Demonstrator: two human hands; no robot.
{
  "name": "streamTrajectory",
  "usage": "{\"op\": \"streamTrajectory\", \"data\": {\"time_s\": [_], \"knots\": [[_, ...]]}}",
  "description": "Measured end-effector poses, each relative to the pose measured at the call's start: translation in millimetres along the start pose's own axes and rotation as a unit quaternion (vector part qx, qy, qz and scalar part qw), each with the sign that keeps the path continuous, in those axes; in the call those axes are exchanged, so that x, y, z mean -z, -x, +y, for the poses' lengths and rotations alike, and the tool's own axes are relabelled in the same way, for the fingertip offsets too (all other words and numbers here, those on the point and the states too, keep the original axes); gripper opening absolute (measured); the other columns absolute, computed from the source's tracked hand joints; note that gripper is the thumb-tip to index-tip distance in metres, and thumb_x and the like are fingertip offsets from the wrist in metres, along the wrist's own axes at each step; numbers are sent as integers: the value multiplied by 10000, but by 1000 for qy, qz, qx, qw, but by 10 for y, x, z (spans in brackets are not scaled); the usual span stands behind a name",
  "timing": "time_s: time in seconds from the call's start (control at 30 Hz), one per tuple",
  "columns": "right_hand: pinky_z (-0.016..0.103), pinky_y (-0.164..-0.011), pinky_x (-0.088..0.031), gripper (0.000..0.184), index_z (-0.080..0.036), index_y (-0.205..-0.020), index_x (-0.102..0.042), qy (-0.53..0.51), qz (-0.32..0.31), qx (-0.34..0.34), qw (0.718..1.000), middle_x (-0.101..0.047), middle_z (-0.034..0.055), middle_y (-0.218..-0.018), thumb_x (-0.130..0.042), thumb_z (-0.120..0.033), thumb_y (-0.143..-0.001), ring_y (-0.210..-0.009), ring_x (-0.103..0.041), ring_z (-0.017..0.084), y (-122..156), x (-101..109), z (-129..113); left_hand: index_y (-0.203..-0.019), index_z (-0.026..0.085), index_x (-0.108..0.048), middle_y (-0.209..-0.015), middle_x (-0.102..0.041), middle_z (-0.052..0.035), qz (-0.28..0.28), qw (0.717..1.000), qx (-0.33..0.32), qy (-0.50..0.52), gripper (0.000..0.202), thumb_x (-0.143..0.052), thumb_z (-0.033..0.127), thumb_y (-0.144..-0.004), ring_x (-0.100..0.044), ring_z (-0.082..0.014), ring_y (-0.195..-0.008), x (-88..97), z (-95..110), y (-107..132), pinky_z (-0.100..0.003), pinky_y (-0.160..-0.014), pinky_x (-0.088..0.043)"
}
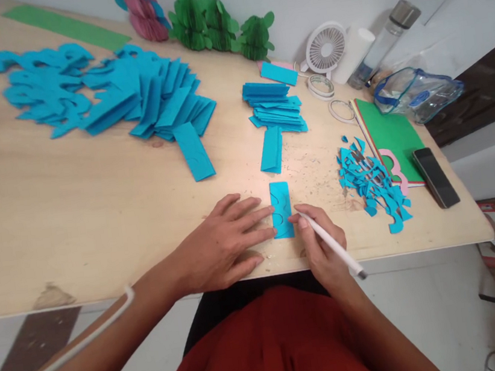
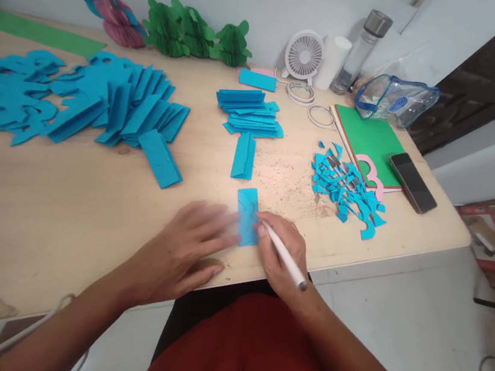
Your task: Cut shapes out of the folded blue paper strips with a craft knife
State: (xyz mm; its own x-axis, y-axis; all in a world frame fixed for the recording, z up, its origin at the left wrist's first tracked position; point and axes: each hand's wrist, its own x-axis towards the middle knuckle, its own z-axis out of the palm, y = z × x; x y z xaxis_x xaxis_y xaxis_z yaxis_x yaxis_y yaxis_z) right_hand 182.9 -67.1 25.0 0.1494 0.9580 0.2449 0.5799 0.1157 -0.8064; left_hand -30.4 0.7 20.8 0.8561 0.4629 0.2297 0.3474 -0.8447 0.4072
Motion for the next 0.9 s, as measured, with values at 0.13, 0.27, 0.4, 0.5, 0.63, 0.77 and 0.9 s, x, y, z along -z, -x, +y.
{"op": "streamTrajectory", "data": {"time_s": [0.13,0.27,0.4,0.5,0.63,0.77,0.9], "knots": [[385,-859,-533,242,-225,-1141,-643,67,-5,78,995,-750,56,-988,-467,-208,-977,-940,-701,212,1,-46,29,-1293,283,-578,-1498,-486,-59,-12,1000,11,-2,380,-537,349,-921,-404,-317,-1366,-10,1,4,-517,-1143,-270],[391,-850,-530,256,-200,-1140,-648,109,7,128,986,-754,69,-967,-446,-185,-984,-916,-702,216,-1,-82,74,-1290,302,-581,-1500,-487,-48,-13,1000,12,0,393,-559,329,-898,-399,-317,-1383,-11,-8,18,-523,-1152,-265],[377,-817,-533,251,-190,-1121,-656,121,16,137,983,-754,69,-931,-451,-167,-977,-878,-702,212,0,-97,94,-1283,269,-574,-1404,-569,-66,43,998,22,38,373,-534,291,-913,-482,-279,-1315,3,-7,25,-477,-1115,-351],[376,-807,-532,245,-184,-1112,-659,118,22,147,982,-753,70,-920,-455,-171,-977,-871,-700,214,0,-102,105,-1172,220,-613,-1171,-669,-84,109,990,76,49,270,-471,274,-949,-583,-241,-1138,-3,21,-37,-415,-1004,-454],[377,-809,-526,241,-185,-1116,-656,120,27,155,980,-751,71,-931,-459,-179,-977,-878,-695,215,4,-113,136,-1006,193,-644,-975,-673,-83,139,979,145,15,210,-455,248,-932,-600,-245,-974,-70,53,-220,-408,-873,-487],[369,-806,-524,250,-200,-1128,-655,126,29,156,979,-748,70,-949,-454,-195,-981,-880,-692,213,15,-120,164,-910,191,-657,-911,-662,-76,110,973,201,-10,124,-545,230,-874,-581,-258,-919,-147,62,-407,-412,-835,-466],[368,-813,-527,265,-191,-1152,-649,119,35,158,980,-745,76,-954,-458,-175,-969,-885,-690,216,27,-124,169,-862,200,-662,-895,-653,-71,70,966,244,-43,60,-629,227,-820,-570,-267,-903,-181,91,-504,-415,-823,-439]]}}
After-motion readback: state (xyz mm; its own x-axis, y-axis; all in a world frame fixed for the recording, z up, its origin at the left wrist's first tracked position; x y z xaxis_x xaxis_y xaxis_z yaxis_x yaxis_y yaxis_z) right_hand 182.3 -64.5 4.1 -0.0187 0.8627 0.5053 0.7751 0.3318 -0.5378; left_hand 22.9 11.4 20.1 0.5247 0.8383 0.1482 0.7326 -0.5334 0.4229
